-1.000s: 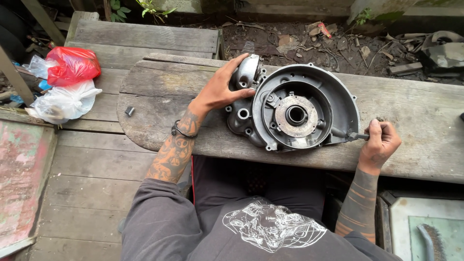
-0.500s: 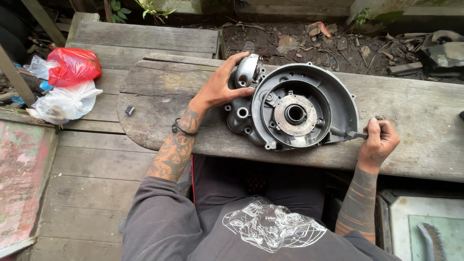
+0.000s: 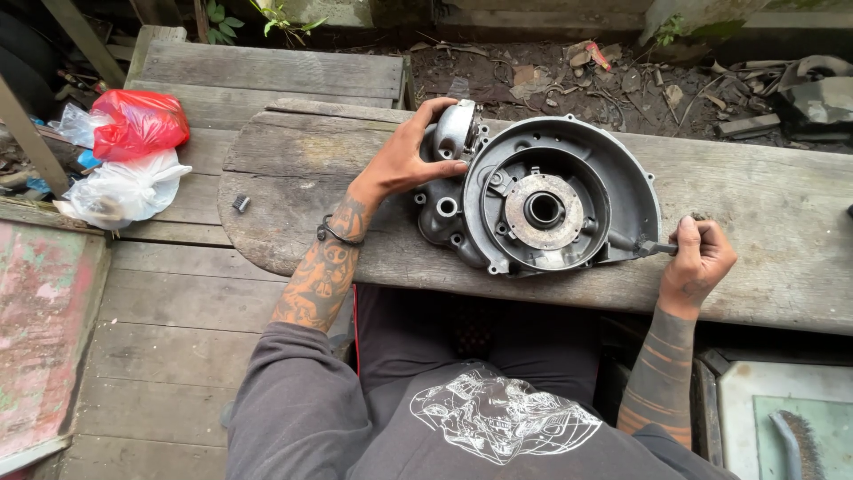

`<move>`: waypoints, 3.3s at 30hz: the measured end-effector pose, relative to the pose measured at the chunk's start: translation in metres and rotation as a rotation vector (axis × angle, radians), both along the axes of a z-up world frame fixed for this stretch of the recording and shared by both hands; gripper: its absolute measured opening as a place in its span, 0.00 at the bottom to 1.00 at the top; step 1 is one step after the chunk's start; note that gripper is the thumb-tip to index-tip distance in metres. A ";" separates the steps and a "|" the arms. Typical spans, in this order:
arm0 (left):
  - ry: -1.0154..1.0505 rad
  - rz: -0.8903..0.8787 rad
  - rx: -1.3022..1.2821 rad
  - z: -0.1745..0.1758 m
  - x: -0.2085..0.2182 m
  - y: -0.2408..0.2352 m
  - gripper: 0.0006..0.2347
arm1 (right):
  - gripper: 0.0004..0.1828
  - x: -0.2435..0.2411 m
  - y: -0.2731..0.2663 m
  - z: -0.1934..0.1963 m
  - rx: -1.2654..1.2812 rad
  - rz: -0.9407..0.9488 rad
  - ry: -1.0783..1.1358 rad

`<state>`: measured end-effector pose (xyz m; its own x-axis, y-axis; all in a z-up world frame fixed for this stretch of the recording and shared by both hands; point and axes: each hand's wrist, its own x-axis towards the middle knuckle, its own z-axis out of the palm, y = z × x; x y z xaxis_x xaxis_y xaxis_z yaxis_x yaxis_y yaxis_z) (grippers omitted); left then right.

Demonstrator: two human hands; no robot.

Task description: Cleaning and inspecting a motorcycle engine casing using a small scraping tool on a wooden workbench.

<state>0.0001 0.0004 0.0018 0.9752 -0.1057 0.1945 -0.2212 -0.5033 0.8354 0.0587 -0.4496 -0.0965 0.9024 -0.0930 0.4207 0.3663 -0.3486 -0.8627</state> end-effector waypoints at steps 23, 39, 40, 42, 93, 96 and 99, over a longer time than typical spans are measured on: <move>0.030 0.010 0.032 -0.004 0.001 0.002 0.40 | 0.20 0.003 -0.004 -0.006 -0.015 -0.007 -0.013; 0.039 -0.009 -0.021 -0.005 -0.001 0.002 0.39 | 0.21 0.000 -0.001 -0.003 -0.013 -0.024 0.006; 0.040 -0.004 -0.019 -0.004 -0.001 0.002 0.39 | 0.21 0.002 -0.001 -0.002 -0.014 -0.022 0.001; 0.047 0.001 -0.011 -0.002 -0.003 0.001 0.40 | 0.21 0.003 -0.001 -0.003 -0.019 -0.023 -0.006; 0.225 0.156 0.126 -0.025 -0.017 0.004 0.31 | 0.22 -0.016 0.004 0.008 -0.067 0.053 0.001; 0.134 0.142 0.167 -0.051 -0.012 0.014 0.28 | 0.21 -0.008 -0.004 -0.010 -0.062 0.053 -0.001; 0.059 0.136 0.188 -0.050 -0.015 0.014 0.25 | 0.18 0.001 -0.011 -0.021 -0.068 0.048 -0.037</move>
<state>-0.0148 0.0146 -0.0479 0.9921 -0.0012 0.1257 -0.0938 -0.6727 0.7339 0.0596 -0.4606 -0.1175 0.8889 -0.0197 0.4576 0.4152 -0.3875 -0.8231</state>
